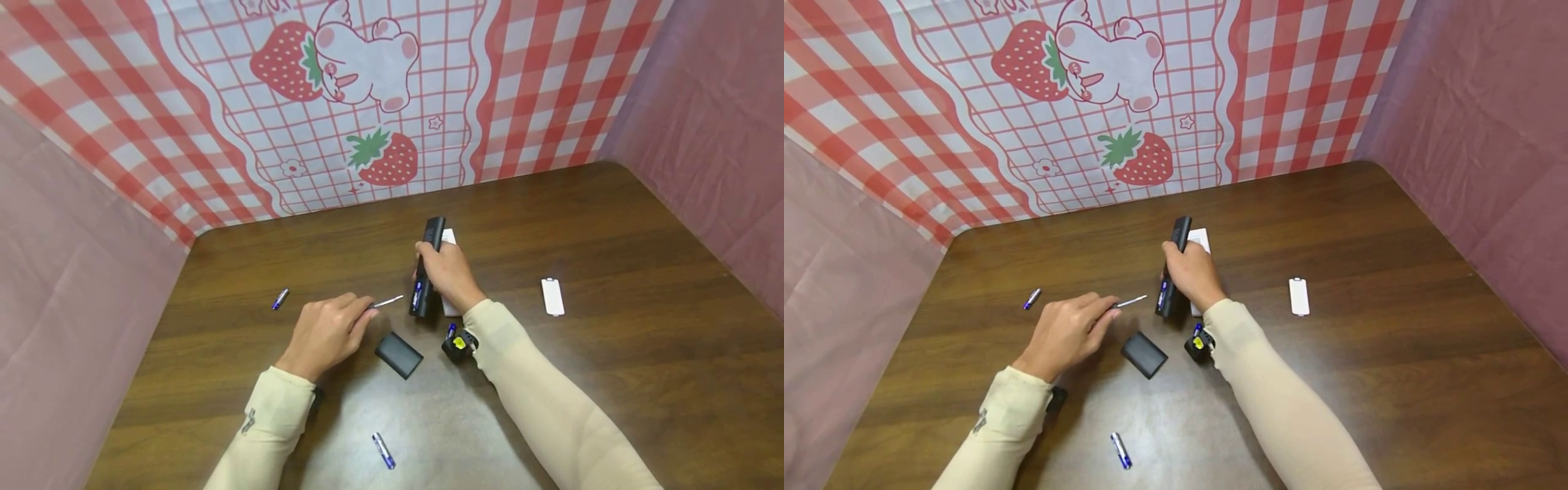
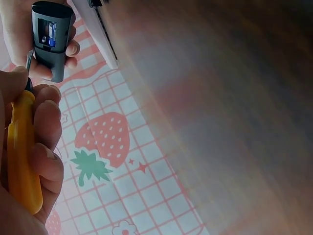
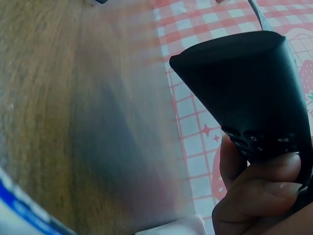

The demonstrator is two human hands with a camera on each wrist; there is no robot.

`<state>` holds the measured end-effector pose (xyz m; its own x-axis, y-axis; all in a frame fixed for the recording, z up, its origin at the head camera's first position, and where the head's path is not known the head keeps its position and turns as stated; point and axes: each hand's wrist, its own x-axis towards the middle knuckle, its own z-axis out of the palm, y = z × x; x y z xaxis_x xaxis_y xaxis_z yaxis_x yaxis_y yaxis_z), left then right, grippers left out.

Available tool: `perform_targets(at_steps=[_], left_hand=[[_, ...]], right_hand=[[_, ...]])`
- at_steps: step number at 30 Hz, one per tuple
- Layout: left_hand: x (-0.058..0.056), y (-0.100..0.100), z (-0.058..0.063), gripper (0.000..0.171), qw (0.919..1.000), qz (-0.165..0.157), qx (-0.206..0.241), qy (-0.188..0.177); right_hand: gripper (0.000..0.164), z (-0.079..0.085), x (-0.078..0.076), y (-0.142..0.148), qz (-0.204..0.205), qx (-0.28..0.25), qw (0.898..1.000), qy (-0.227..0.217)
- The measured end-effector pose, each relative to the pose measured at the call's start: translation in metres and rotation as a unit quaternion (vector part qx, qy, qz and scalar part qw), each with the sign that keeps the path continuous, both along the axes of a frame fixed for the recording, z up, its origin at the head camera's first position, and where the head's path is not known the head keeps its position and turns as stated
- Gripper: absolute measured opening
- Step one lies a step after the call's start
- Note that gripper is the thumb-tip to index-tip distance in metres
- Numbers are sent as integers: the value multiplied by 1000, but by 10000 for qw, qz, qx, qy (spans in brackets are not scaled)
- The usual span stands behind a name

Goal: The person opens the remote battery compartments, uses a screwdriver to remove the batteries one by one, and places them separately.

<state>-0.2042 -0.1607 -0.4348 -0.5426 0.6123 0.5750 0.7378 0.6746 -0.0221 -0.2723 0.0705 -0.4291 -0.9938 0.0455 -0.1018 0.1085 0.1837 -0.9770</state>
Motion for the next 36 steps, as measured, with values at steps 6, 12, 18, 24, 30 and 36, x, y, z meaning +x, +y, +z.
perform_targets(at_steps=[6, 12, 18, 24, 30, 36], left_hand=[[-1, 2, 0, 18, 9998, 53, 137, 110], [-4, 7, 2, 19, 9998, 126, 153, 39], [-5, 8, 2, 19, 9998, 147, 99, -16], [-6, 12, 6, 20, 9998, 142, 101, -89], [-6, 17, 9, 20, 9992, 159, 137, -340], [-5, 15, 8, 21, 9990, 184, 98, -389]], right_hand=[[44, 0, 0, 1, 29, -235, 9997, -24], [50, 2, 0, 1, 129, -463, 9988, 13], [53, 2, 3, 1, 463, -813, 9955, -117], [52, 0, 3, 1, 583, -952, 9937, -39], [50, -1, 3, -2, 653, -1154, 9912, 9], [49, -1, 4, -4, 651, -1168, 9910, 46]])
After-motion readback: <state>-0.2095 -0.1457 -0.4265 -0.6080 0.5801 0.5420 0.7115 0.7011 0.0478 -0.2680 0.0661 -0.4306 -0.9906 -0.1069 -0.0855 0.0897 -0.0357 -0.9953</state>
